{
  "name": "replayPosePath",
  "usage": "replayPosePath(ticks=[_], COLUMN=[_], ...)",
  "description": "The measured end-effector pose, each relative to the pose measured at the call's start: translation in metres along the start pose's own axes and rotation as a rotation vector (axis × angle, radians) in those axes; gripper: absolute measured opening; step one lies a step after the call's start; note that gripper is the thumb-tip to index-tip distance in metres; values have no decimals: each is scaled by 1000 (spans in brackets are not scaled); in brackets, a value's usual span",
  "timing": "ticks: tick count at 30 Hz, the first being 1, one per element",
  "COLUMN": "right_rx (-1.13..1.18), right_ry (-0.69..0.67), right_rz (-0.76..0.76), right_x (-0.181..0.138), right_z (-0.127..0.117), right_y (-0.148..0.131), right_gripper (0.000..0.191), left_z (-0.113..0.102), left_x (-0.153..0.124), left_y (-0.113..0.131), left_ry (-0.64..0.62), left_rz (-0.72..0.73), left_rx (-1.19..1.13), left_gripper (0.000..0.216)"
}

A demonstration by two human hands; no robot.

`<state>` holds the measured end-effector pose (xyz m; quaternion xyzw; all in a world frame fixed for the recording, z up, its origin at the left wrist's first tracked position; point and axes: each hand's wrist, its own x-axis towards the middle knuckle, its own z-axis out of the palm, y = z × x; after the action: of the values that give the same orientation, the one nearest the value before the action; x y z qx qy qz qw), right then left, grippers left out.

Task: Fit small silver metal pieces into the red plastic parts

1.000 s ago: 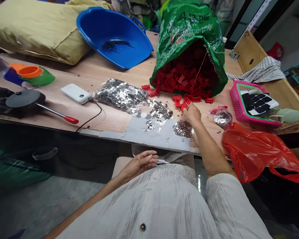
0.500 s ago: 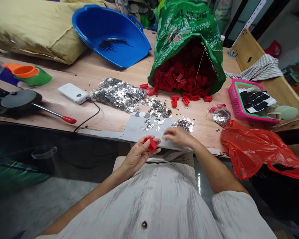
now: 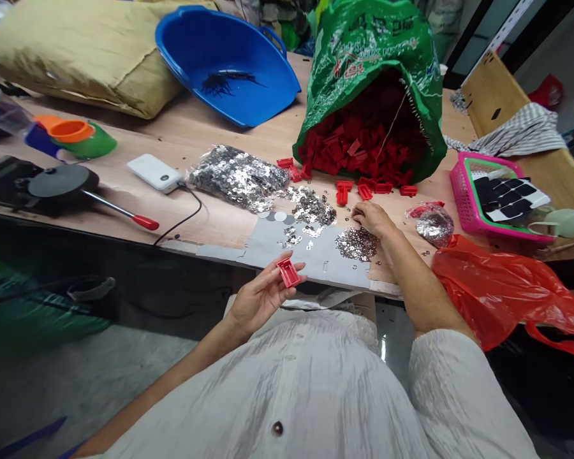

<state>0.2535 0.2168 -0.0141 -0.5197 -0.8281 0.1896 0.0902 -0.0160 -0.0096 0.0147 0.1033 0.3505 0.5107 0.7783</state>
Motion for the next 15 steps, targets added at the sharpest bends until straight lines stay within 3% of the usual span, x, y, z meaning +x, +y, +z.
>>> replayPosePath(ticks=[5, 9, 15], right_rx=[5, 253, 633], right_ry=[63, 150, 52], right_rz=[44, -59, -72], right_x=[-13, -38, -80], right_z=[-3, 3, 11], right_y=[-21, -56, -108], right_gripper=[13, 11, 16], left_z=[0, -1, -2], left_x=[1, 2, 2], left_y=[-1, -1, -1], left_ry=[-26, -32, -52], left_rz=[74, 88, 36], left_rx=[36, 57, 31], left_gripper=[47, 47, 43])
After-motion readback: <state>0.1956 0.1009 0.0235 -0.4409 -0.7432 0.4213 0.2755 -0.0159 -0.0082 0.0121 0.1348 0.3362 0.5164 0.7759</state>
